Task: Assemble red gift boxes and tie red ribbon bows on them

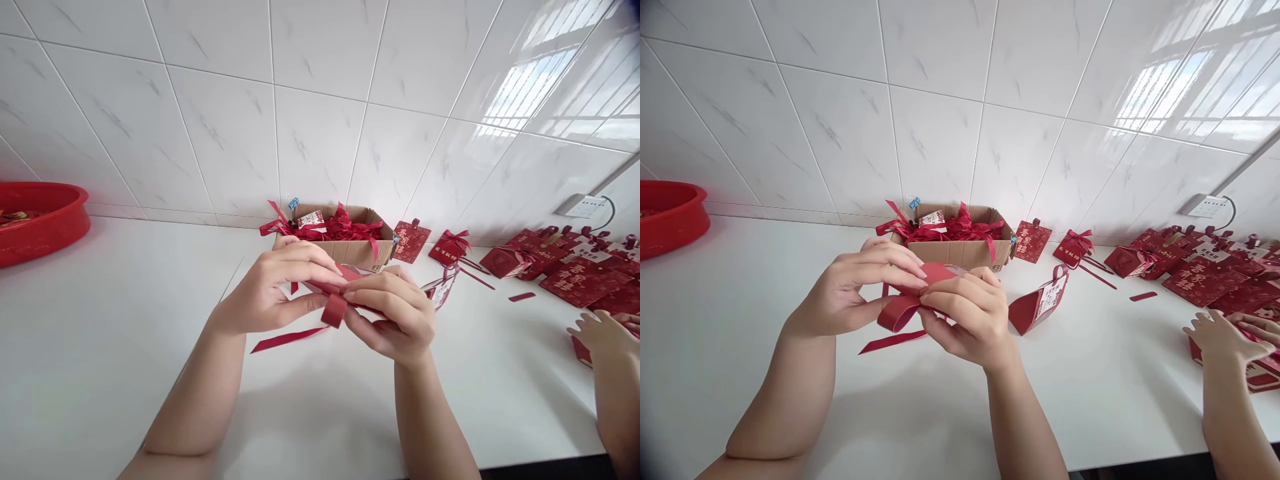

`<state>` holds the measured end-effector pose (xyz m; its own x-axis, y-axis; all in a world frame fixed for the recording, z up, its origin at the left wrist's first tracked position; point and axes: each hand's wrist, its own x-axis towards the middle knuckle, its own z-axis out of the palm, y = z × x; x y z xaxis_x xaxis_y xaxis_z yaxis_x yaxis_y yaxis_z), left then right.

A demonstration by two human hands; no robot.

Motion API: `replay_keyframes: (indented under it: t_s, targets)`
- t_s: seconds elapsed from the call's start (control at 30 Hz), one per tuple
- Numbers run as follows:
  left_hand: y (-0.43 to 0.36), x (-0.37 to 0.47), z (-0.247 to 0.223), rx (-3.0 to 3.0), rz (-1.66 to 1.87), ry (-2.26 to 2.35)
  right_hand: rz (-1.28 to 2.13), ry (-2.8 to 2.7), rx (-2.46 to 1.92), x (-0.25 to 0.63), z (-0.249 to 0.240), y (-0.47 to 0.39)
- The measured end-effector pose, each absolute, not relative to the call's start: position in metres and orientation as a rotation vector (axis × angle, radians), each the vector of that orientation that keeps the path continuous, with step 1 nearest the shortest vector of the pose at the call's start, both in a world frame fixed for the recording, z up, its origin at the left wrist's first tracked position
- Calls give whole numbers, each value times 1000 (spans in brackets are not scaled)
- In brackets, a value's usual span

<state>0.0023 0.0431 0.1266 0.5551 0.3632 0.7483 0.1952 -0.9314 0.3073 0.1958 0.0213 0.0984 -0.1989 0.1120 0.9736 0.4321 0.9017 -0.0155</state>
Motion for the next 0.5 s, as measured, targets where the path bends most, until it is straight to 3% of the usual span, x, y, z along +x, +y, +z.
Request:
replay_keyframes:
  t_s: [0.23, 0.5]
  targets:
    - [44, 6, 125, 2585, 1468, 401, -363, -1704, -403, 194, 98, 20]
    - [49, 7, 123, 2539, 1403, 446, -350, -1632, -472, 192, 93, 25]
